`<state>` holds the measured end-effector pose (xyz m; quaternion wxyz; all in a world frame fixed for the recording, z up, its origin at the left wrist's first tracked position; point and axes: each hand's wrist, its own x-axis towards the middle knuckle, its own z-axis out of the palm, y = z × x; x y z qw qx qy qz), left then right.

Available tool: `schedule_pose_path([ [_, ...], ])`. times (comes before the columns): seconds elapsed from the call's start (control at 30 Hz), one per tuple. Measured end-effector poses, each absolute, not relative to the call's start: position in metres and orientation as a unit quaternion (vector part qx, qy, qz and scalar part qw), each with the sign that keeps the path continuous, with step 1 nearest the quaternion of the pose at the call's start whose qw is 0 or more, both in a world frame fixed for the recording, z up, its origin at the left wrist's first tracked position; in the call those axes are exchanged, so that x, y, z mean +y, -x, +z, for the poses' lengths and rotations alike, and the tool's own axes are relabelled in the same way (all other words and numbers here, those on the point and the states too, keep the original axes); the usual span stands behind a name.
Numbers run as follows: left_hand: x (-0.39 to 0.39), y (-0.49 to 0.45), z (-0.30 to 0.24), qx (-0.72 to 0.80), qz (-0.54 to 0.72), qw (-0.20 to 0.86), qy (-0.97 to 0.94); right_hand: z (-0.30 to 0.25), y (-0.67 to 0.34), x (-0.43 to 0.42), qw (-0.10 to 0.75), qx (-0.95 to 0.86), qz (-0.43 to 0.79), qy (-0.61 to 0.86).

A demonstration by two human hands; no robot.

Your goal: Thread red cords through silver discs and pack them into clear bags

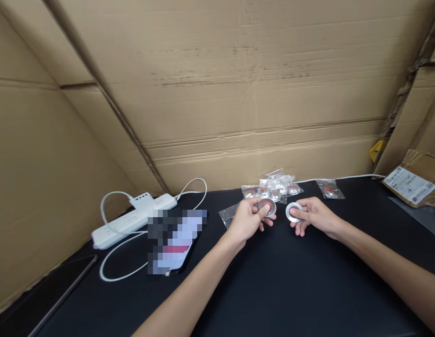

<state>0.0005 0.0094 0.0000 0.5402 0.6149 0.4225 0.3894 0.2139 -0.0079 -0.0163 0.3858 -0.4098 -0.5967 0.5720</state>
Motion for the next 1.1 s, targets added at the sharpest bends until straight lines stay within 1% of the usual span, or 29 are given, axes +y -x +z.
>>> schedule_pose_path([
  [0.3, 0.008, -0.002, 0.000, 0.422, 0.376, 0.529, -0.633, -0.021, -0.214, -0.007, 0.403, -0.595, 0.568, 0.402],
  [0.53, 0.007, -0.005, -0.003, 0.421, 0.350, 0.550, -0.631, -0.013, -0.211, -0.010, 0.412, -0.592, 0.555, 0.415],
  [0.73, 0.000, -0.008, 0.001, 0.383, 0.336, 0.616, -0.601, -0.021, -0.207, -0.007, 0.441, -0.607, 0.530, 0.397],
  [0.83, -0.007, -0.011, 0.005, 0.343, 0.308, 0.651, -0.603, -0.028, -0.207, -0.003, 0.439, -0.639, 0.483, 0.407],
  [0.97, -0.013, -0.015, 0.007, 0.303, 0.304, 0.666, -0.610, -0.031, -0.209, -0.002, 0.435, -0.666, 0.409, 0.446],
  [1.03, -0.014, -0.015, 0.006, 0.289, 0.308, 0.675, -0.604, -0.028, -0.209, -0.003, 0.431, -0.672, 0.411, 0.440],
  [1.1, -0.014, -0.014, 0.004, 0.273, 0.314, 0.693, -0.589, -0.025, -0.209, -0.005, 0.428, -0.670, 0.440, 0.417],
])
